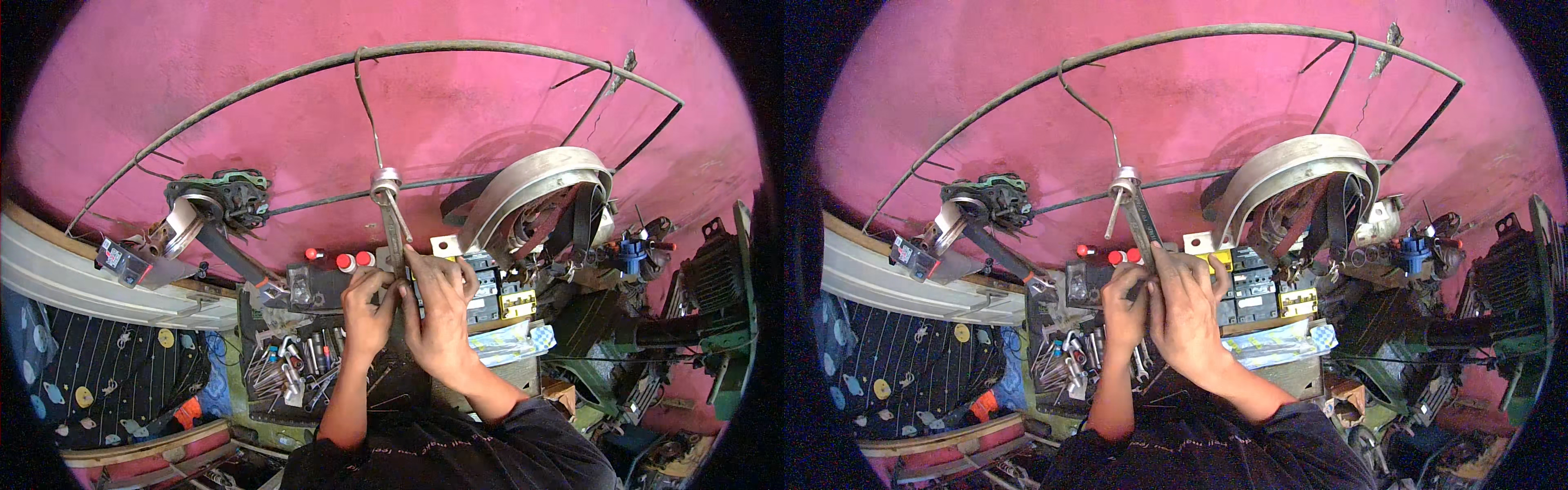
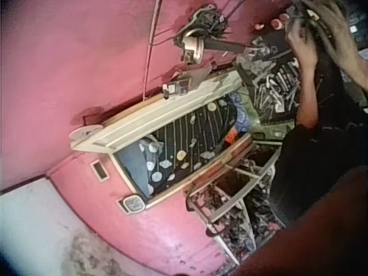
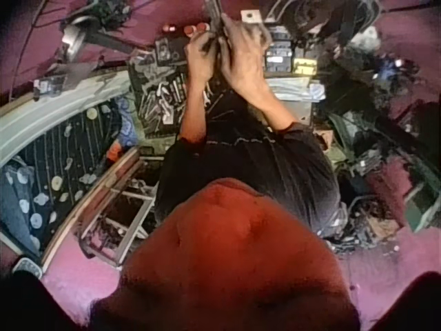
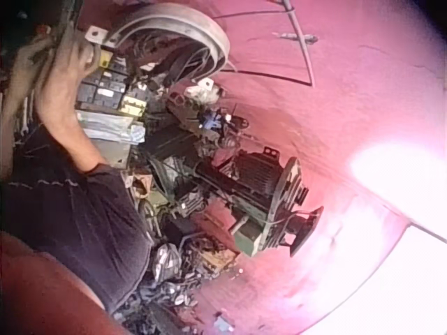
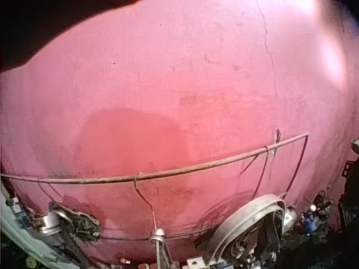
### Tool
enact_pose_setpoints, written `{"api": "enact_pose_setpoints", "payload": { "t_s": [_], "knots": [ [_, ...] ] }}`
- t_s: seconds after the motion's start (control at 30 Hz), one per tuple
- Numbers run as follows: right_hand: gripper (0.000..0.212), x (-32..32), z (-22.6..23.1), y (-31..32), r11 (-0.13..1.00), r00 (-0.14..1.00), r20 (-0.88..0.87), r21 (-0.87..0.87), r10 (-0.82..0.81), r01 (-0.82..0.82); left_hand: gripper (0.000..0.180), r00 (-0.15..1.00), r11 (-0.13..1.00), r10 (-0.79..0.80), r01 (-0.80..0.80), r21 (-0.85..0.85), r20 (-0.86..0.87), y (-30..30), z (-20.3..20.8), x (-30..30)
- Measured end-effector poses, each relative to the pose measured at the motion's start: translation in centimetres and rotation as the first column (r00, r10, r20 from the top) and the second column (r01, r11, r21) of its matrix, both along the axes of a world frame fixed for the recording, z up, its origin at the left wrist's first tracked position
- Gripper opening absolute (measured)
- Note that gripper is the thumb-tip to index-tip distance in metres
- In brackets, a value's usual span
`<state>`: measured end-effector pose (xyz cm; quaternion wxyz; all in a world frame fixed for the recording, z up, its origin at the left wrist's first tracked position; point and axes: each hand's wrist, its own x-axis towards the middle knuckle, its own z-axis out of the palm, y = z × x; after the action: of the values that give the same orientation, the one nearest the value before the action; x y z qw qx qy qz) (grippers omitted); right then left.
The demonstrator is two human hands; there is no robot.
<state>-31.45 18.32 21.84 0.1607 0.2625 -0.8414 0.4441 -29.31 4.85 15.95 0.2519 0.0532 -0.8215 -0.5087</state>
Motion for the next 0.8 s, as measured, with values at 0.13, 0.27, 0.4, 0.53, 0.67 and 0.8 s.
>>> {"api": "enact_pose_setpoints", "payload": {
  "t_s": [0.13, 0.27, 0.4, 0.53, 0.67, 0.8],
  "knots": [
    [0.056, 0.5, -0.3, -0.3, 0.999, 1.000, 0.006, 0.044, -0.022, 0.022, 0.011, 1.000, 0.999, 0.016, -0.015, -0.031, 0.011, -0.2, -0.4, -0.4],
    [0.058, 1.0, -0.1, -0.3, 0.997, 0.999, -0.030, 0.074, -0.027, 0.029, 0.017, 0.997, 0.999, 0.033, -0.033, -0.013, 0.067, -0.3, -0.4, -0.3],
    [0.058, 1.4, -0.1, -0.3, 0.997, 0.997, -0.074, 0.073, -0.026, 0.032, 0.025, 0.997, 0.999, 0.018, -0.016, -0.038, 0.069, -0.5, -0.5, 0.0],
    [0.051, 2.8, 0.2, 0.3, 0.999, 0.996, -0.084, 0.039, 0.011, -0.008, 0.033, 0.998, 0.994, 0.037, -0.032, -0.100, 0.054, -0.9, -1.6, 1.7],
    [0.038, 5.1, -2.0, 2.5, 0.987, 0.990, -0.067, 0.119, 0.121, -0.112, 0.031, 0.975, 0.997, 0.000, 0.018, -0.079, 0.222, -2.1, -3.6, 5.8],
    [0.026, 8.2, -7.5, 5.1, 0.951, 0.977, 0.130, 0.237, 0.170, -0.197, 0.031, 0.912, 0.997, -0.050, 0.069, -0.033, 0.408, -3.0, -9.8, 12.4]
  ]
}}
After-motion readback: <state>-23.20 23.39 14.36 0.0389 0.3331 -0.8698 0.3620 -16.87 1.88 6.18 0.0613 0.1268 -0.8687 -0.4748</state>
